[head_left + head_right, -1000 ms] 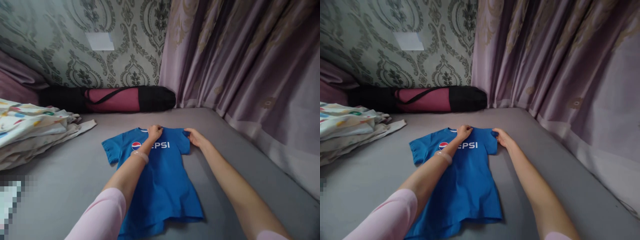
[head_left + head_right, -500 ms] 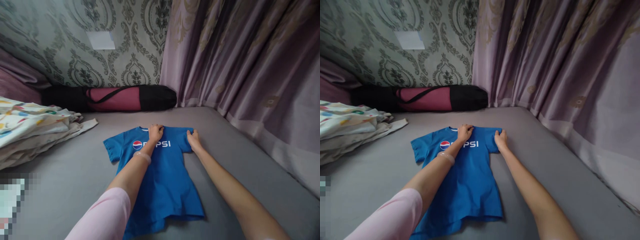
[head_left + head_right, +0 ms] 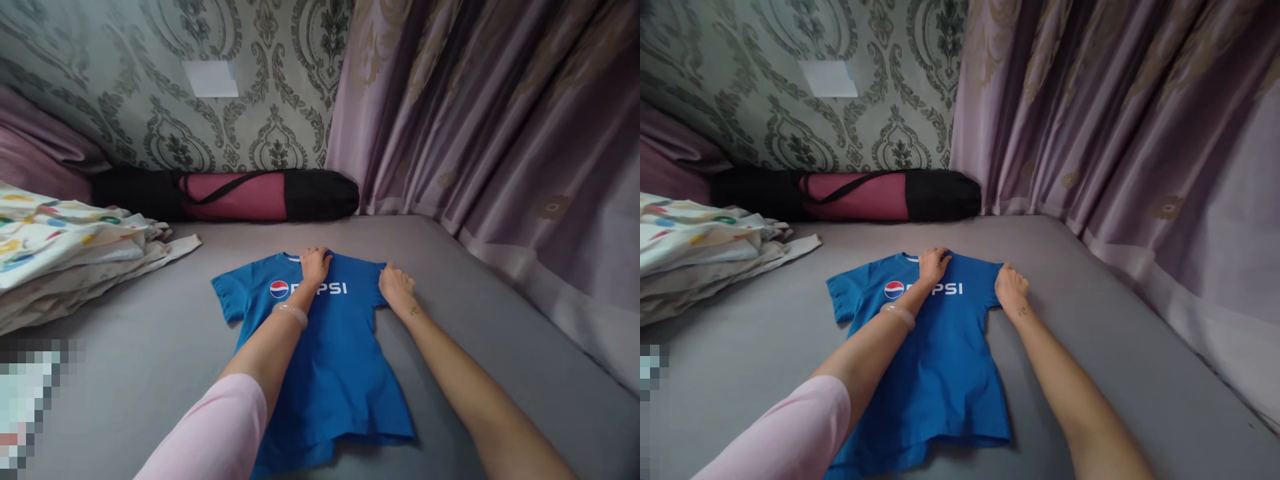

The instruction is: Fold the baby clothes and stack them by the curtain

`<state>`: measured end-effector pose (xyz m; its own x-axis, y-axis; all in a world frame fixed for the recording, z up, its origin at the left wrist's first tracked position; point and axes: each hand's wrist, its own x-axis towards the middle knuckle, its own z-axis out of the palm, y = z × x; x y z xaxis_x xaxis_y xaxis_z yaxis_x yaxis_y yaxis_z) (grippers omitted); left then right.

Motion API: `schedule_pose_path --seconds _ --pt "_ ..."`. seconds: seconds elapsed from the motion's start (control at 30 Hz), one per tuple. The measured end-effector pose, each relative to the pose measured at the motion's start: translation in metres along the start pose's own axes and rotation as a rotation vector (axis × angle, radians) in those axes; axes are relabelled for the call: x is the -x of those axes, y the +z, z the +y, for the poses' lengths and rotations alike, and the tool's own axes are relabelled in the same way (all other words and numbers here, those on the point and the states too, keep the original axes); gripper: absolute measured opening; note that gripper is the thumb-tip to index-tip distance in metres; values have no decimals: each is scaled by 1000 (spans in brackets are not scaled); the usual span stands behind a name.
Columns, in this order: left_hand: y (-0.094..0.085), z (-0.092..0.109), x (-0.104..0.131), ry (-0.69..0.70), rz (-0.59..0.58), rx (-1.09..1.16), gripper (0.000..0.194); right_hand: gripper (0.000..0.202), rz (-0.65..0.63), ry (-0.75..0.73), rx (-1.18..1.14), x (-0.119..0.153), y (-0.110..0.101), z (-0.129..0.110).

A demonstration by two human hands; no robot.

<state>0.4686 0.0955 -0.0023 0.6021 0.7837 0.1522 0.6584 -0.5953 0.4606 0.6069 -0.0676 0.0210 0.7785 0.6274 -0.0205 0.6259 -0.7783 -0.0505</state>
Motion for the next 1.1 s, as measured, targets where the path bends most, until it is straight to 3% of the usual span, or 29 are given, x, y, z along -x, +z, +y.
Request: schedule_pose_path --seconds 0.17,0.27,0.4,0.53,0.73,1.0,1.1 --pt "1 1 2 12 23 16 40 40 51 -2 43 -1 -18 -5" --pt "2 2 4 34 63 18 38 43 177 -215 46 5 -21 -30" --pt "5 2 6 104 92 -27 31 48 103 -617 -71 11 1 -75" --pt "8 1 5 100 85 -56 34 56 18 -597 -95 11 24 -88" --pt "7 0 5 92 64 -53 36 65 -37 -478 -83 7 23 -54" --pt "8 0 6 97 58 -42 38 67 -97 -392 -44 1 18 15" --pt "0 -1 0 134 -22 -26 34 66 -152 -348 12 -5 9 31"
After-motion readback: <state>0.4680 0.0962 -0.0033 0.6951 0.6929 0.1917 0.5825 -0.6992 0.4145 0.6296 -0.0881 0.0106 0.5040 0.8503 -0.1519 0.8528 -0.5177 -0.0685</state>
